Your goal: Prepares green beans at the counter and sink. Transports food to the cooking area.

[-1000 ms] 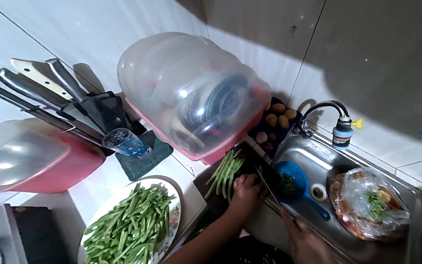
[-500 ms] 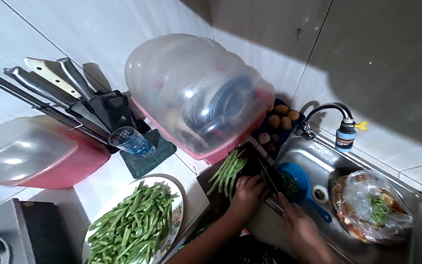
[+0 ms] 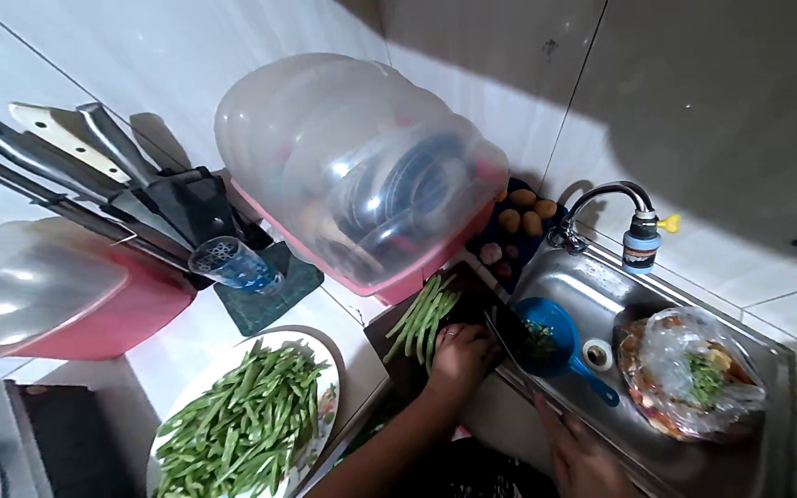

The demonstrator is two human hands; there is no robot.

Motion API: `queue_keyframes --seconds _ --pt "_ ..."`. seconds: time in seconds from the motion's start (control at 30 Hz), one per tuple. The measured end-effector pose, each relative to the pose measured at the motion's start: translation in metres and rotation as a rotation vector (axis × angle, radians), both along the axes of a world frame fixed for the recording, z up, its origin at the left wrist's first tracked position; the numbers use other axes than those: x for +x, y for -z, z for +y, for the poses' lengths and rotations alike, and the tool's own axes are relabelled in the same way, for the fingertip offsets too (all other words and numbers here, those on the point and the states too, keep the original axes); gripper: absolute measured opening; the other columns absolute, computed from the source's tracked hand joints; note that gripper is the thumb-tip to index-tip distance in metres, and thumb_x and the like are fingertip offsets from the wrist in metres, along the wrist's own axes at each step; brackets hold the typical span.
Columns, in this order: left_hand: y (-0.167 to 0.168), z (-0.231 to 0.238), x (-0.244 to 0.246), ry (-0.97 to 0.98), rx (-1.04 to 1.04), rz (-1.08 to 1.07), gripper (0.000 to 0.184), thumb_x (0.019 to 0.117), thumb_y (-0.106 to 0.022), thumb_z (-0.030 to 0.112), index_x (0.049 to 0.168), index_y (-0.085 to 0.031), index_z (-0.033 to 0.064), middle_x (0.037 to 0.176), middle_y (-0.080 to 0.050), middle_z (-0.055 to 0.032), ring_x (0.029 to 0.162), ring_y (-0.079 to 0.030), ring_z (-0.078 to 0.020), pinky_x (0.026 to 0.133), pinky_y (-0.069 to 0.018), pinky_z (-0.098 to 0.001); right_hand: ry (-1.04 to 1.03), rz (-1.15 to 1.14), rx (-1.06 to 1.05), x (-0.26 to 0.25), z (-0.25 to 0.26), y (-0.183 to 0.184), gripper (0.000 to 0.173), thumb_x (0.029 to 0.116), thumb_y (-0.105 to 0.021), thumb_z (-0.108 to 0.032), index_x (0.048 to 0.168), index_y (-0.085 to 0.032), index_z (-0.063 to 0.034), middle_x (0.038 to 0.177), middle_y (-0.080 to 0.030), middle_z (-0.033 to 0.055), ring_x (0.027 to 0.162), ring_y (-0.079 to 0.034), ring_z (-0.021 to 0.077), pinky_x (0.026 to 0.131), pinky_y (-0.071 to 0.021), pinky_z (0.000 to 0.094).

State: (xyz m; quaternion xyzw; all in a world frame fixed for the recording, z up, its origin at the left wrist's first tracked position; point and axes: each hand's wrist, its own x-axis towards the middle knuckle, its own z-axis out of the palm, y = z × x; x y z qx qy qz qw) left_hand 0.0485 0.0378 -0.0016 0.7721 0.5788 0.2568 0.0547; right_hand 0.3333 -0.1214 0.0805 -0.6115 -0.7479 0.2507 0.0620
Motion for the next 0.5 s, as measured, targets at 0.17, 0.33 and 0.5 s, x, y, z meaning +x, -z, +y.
queue_keyframes --seconds 0.17,0.33,0.5 --pt "-0.003 0.000 0.001 -0.006 -0.008 0.013 0.017 0.0953 -0.063 0.057 0.108 -0.072 0.0507 0.122 -0.065 0.0262 0.123 -0.054 -0.0022 0.111 -0.0394 -0.0418 -0.002 -0.023 0.000 -0.002 -0.001 -0.002 0.064 0.1047 -0.045 -0.024 0.163 -0.022 -0.0416 0.117 -0.064 0.0075 0.085 -0.069 0.0192 0.069 -0.0613 0.0420" --pt "-0.007 -0.001 0.001 0.001 0.001 -0.010 0.014 0.0957 -0.064 0.054 0.106 -0.073 0.0504 0.121 -0.065 0.0255 0.122 -0.055 -0.0029 0.111 -0.0391 -0.0425 -0.004 -0.067 -0.032 -0.012 0.002 -0.014 0.065 0.1047 -0.044 -0.022 0.163 -0.021 -0.0413 0.119 -0.065 0.0107 0.086 -0.070 0.0242 0.068 -0.0613 0.0468" --pt "-0.007 -0.001 0.002 -0.009 0.012 -0.023 0.014 0.0958 -0.064 0.054 0.106 -0.073 0.0515 0.121 -0.065 0.0264 0.121 -0.055 -0.0019 0.110 -0.0392 -0.0424 0.012 -0.100 0.024 -0.012 0.008 0.041 0.071 0.1022 -0.047 -0.028 0.163 -0.015 -0.0437 0.121 -0.063 0.0071 0.082 -0.069 0.0192 0.063 -0.0615 0.0446"
